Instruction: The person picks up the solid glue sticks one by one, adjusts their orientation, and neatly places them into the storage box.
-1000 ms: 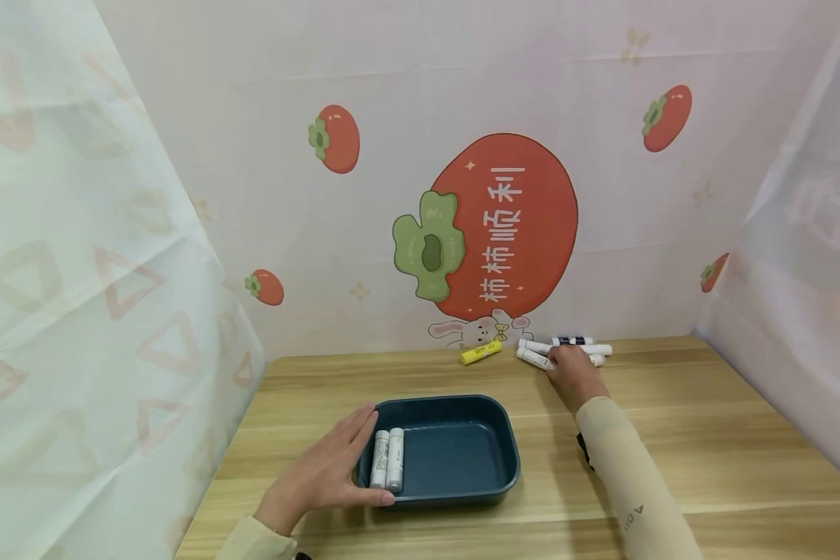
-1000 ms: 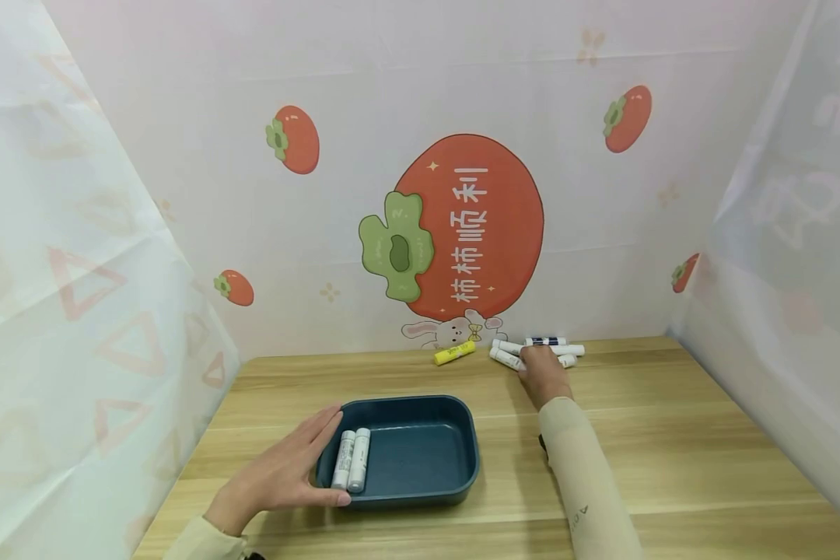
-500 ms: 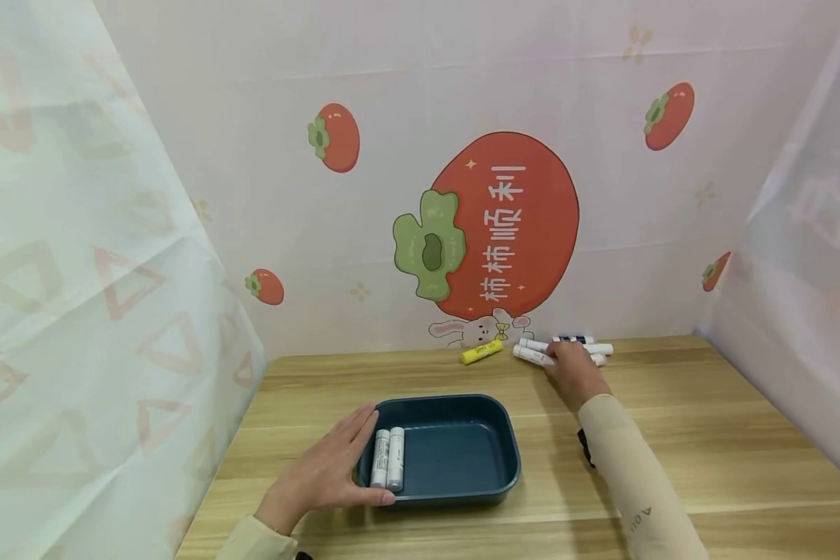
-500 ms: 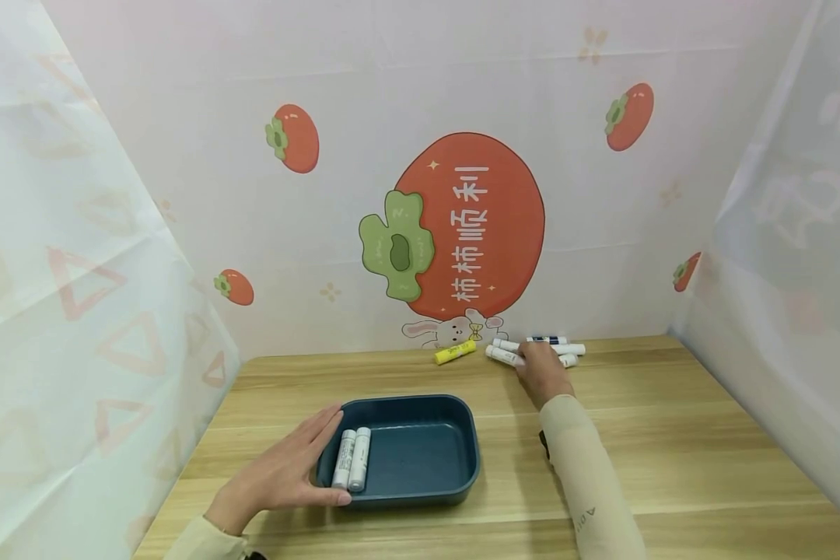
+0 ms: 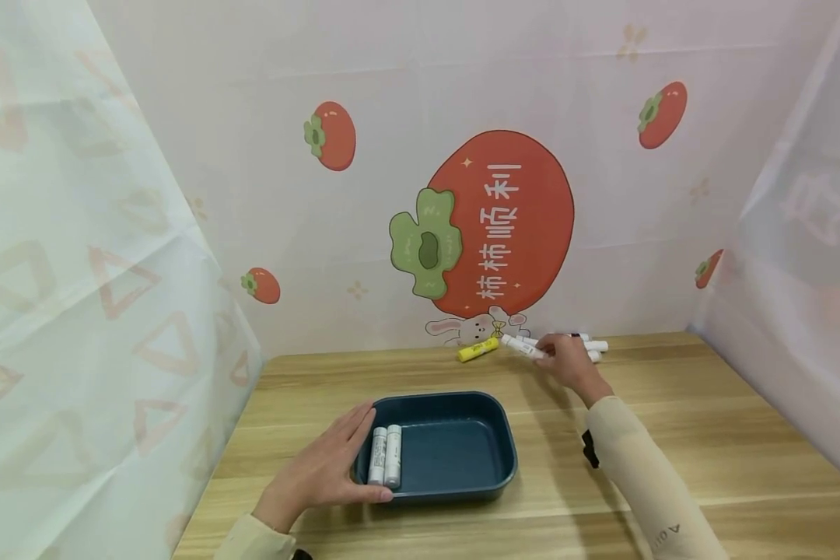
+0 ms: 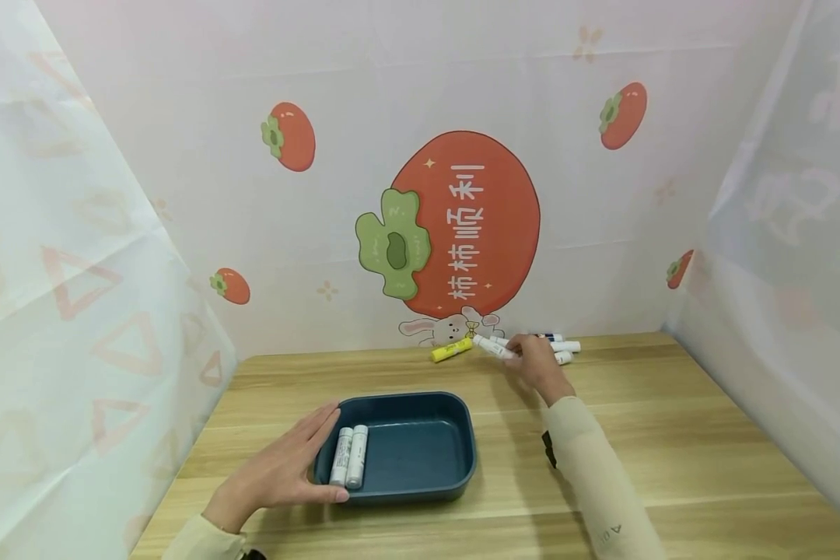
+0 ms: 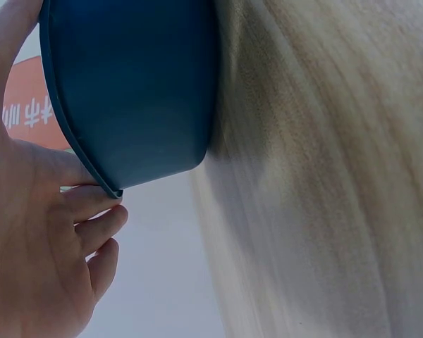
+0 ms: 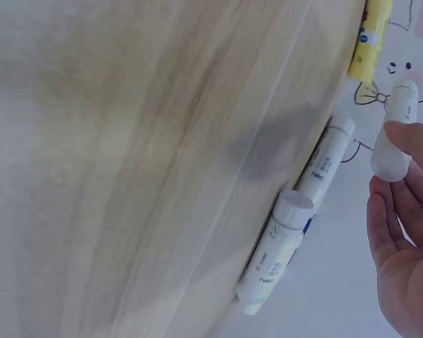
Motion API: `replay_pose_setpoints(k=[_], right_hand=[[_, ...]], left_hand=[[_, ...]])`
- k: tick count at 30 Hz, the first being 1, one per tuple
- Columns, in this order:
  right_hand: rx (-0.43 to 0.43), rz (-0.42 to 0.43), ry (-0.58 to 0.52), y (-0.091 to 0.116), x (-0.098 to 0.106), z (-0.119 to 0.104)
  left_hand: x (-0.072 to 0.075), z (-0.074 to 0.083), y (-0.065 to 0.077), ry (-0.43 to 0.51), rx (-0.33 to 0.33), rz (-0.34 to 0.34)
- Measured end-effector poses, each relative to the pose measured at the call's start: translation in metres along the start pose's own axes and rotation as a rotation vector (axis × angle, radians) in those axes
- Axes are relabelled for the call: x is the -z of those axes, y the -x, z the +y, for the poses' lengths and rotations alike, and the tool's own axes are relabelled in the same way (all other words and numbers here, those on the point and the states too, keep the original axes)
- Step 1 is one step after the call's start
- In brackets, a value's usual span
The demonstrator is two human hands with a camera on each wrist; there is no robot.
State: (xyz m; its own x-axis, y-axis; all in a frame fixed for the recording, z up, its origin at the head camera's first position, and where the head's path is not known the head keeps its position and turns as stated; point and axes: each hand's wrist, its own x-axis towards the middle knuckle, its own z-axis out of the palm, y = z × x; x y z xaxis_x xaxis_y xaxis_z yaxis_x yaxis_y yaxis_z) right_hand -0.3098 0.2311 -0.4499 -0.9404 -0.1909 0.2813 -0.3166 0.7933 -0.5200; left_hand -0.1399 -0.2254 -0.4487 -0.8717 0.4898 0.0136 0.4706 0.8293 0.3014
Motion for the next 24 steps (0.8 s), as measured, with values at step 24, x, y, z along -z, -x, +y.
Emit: replay_pose_setpoints(k=[24], right_hand=[[-0.023,0.089,-0.177,0.047,0.021,-0.037]], left_hand=[[-0.002,0.0,0.001,-0.01,-0.02,0.025]])
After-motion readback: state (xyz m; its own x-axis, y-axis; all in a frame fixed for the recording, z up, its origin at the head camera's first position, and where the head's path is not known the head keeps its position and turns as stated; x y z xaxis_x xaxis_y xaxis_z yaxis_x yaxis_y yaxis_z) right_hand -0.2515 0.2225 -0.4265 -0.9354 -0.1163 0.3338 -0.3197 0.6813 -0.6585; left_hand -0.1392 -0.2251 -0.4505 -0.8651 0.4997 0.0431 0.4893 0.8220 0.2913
